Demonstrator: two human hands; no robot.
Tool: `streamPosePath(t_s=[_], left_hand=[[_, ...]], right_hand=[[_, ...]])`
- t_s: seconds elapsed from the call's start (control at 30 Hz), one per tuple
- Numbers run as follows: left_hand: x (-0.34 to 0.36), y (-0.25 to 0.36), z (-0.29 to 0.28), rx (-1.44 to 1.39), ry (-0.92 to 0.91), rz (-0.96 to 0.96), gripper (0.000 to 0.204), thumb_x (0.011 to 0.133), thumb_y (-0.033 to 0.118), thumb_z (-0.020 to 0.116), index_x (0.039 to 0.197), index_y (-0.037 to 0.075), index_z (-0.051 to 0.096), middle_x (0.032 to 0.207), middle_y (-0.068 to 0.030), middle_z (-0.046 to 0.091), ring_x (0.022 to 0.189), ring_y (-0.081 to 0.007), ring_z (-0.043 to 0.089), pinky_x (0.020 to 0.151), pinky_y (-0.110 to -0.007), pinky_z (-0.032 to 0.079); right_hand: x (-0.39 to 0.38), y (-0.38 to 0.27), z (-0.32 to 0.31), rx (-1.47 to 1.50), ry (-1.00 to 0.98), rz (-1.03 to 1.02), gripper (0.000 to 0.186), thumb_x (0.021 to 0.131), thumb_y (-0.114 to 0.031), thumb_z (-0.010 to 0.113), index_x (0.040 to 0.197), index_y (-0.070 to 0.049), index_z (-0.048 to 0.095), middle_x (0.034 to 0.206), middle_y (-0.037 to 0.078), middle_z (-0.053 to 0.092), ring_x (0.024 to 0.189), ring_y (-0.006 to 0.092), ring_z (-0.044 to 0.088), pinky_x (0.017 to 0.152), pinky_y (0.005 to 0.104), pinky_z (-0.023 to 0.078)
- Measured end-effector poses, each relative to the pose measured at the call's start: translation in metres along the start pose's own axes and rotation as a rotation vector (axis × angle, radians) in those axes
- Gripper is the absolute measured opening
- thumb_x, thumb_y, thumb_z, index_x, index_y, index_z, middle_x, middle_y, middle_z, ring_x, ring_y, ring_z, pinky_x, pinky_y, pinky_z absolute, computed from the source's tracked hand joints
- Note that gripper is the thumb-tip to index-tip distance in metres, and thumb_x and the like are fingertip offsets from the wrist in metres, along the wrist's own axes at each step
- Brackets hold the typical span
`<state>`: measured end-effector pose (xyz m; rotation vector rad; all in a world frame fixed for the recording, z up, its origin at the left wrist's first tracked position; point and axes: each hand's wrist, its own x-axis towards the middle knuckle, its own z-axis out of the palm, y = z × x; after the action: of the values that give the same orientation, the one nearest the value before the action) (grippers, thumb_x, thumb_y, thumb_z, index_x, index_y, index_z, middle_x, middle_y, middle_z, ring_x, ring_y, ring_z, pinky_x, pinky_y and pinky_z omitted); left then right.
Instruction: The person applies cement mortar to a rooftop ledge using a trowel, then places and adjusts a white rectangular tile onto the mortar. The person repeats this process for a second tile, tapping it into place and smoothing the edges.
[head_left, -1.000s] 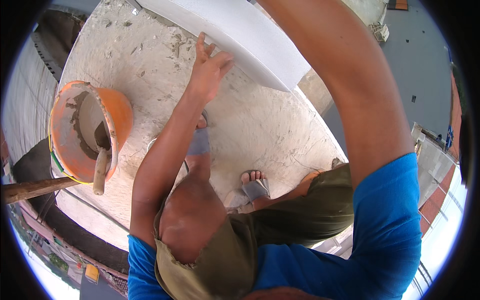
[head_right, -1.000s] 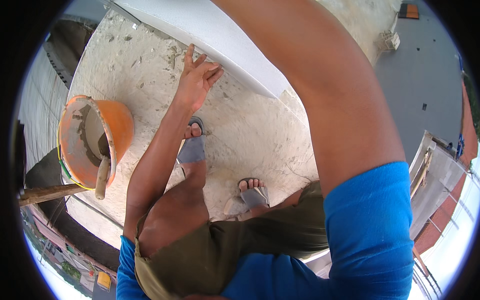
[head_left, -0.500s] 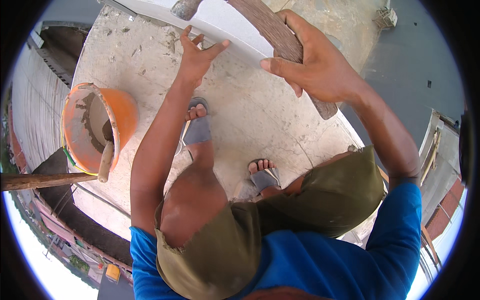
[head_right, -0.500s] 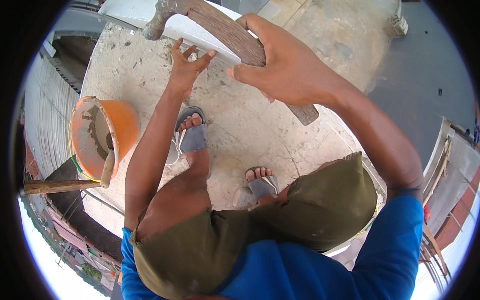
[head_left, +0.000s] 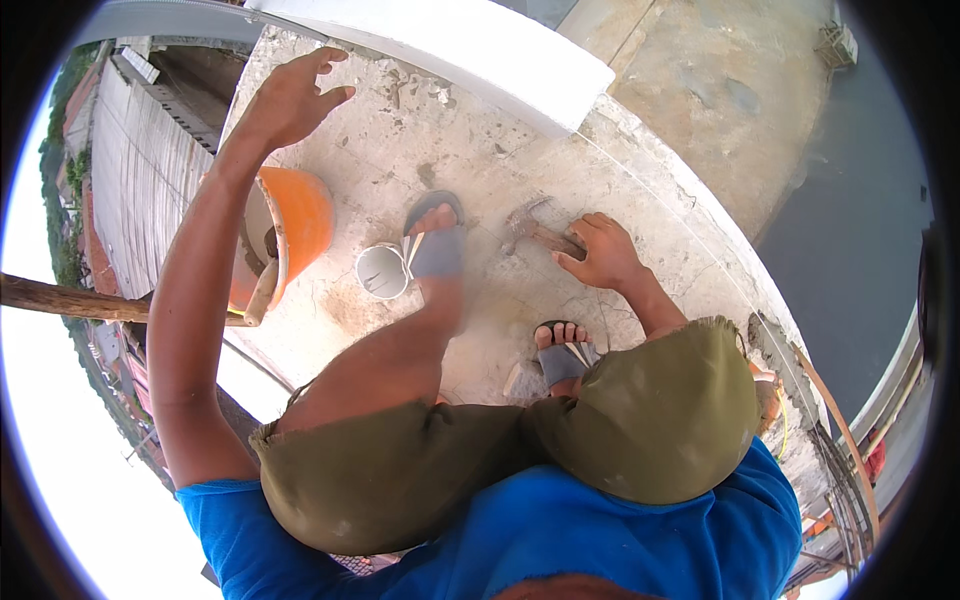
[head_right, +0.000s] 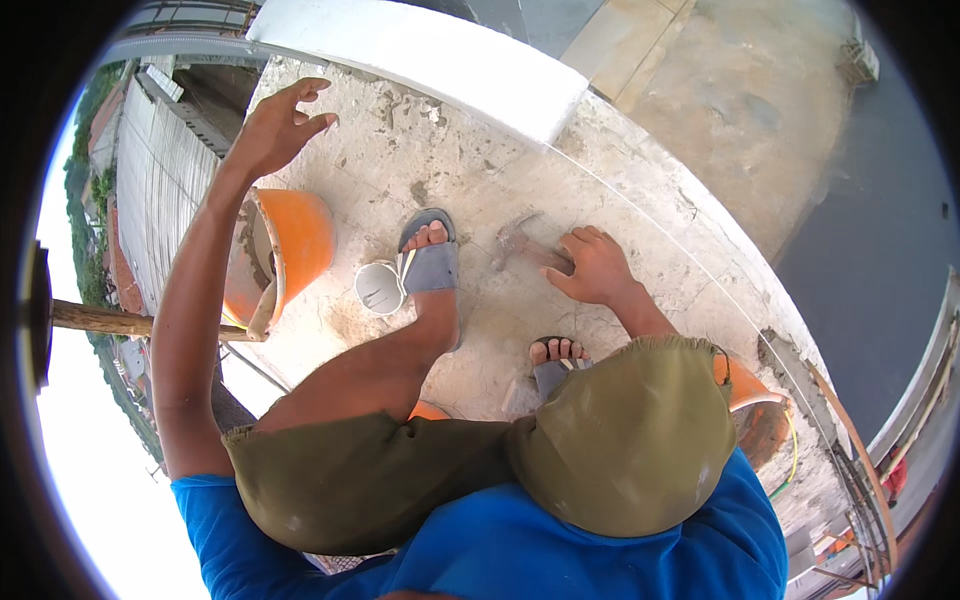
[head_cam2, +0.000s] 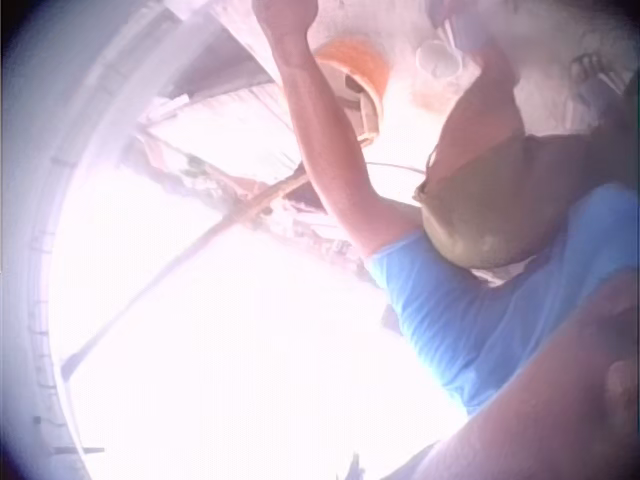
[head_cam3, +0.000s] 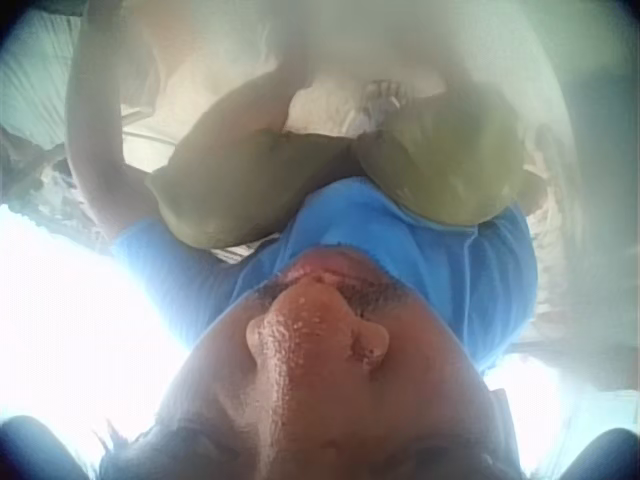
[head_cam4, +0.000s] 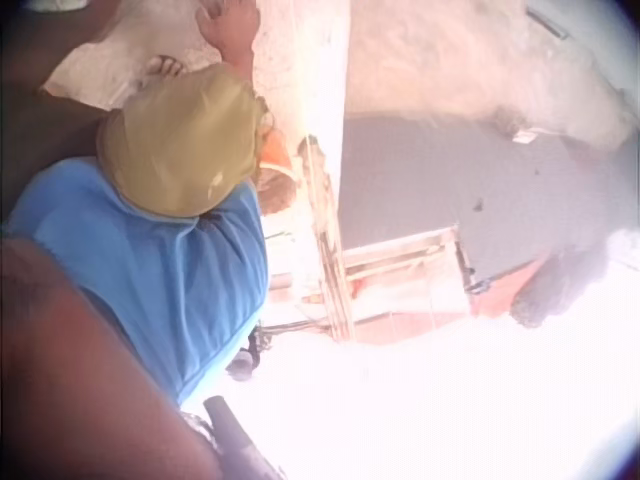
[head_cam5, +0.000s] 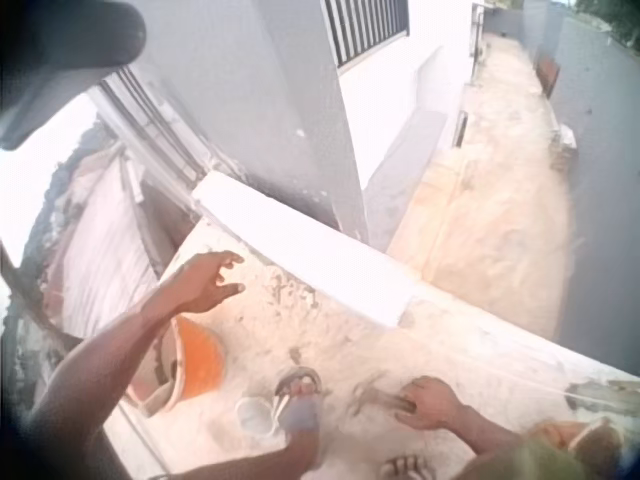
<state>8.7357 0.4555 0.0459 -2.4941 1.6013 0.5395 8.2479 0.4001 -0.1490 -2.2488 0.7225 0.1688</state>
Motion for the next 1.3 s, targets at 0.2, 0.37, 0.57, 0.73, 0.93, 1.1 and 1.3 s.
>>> streamPosePath(t_s=[0.2,0.37,0.57,0.73,0.93,1.1,1.3], left_hand=[[-0.026,0.008,0.006,-0.075,0.091,0.036,0.059,0.102,0.042,0.076,0.153,0.016,0.06,0.148,-0.0136,0.067,0.127,-0.0351,0.07,0.105,-0.047,0.058],[-0.086,0.013,0.04,-0.023,-0.137,0.074,0.055,0.098,0.028,0.08,0.149,0.015,0.062,0.145,-0.015,0.067,0.13,-0.0375,0.067,0.111,-0.047,0.054],[-0.121,0.018,0.026,-0.072,-0.258,-0.009,0.058,0.095,0.017,0.082,0.148,0.007,0.061,0.145,-0.02,0.066,0.133,-0.04,0.065,0.112,-0.048,0.052],[-0.119,0.02,0.018,-0.065,-0.259,0.12,0.057,0.094,0.011,0.08,0.148,0.006,0.061,0.143,-0.0222,0.066,0.129,-0.0438,0.065,0.11,-0.048,0.052],[-0.097,0.067,0.003,-0.029,-0.293,0.172,0.056,0.096,0.008,0.078,0.148,0.003,0.059,0.143,-0.0232,0.064,0.132,-0.043,0.063,0.11,-0.049,0.051],[-0.068,0.103,-0.029,0.101,-0.27,0.369,0.059,0.099,0.006,0.076,0.154,0.008,0.057,0.147,-0.021,0.063,0.13,-0.0392,0.064,0.108,-0.049,0.053],[-0.035,0.163,-0.07,0.155,-0.239,0.384,0.054,0.105,0.015,0.07,0.156,0.006,0.056,0.15,-0.0217,0.062,0.134,-0.0404,0.062,0.113,-0.051,0.05]], right_hand=[[0.085,0.009,-0.019,-0.164,0.468,0.155,0.098,0.077,-0.049,0.094,0.152,-0.002,0.051,0.149,0.02,0.056,0.142,0.0362,0.05,0.118,0.0545,0.036],[0.127,0.009,-0.016,-0.114,0.459,0.282,0.115,0.07,-0.052,0.096,0.159,-0.002,0.043,0.155,0.021,0.052,0.149,0.0348,0.044,0.124,0.0582,0.024],[0.144,0.027,-0.011,-0.102,0.558,0.249,0.121,0.07,-0.061,0.092,0.161,-0.001,0.041,0.153,0.02,0.056,0.149,0.031,0.046,0.121,0.0574,0.022],[0.145,0.025,-0.025,-0.027,0.497,0.21,0.118,0.069,-0.064,0.09,0.159,-0.001,0.045,0.142,0.016,0.066,0.141,0.0272,0.055,0.115,0.0544,0.028],[0.134,0.033,-0.024,-0.014,0.543,0.173,0.114,0.073,-0.066,0.088,0.159,-0.004,0.046,0.146,0.011,0.064,0.144,0.0219,0.052,0.115,0.0522,0.029],[0.102,0.024,-0.003,-0.008,0.845,0.271,0.097,0.088,-0.055,0.08,0.163,-0.006,0.043,0.158,0.017,0.055,0.155,0.0309,0.042,0.126,0.0642,0.022],[-0.104,-0.012,0.045,0.641,0.699,0.272,0.043,0.096,-0.023,0.071,0.135,-0.005,0.066,0.134,0.019,0.066,0.131,0.0391,0.06,0.11,0.0506,0.049]])
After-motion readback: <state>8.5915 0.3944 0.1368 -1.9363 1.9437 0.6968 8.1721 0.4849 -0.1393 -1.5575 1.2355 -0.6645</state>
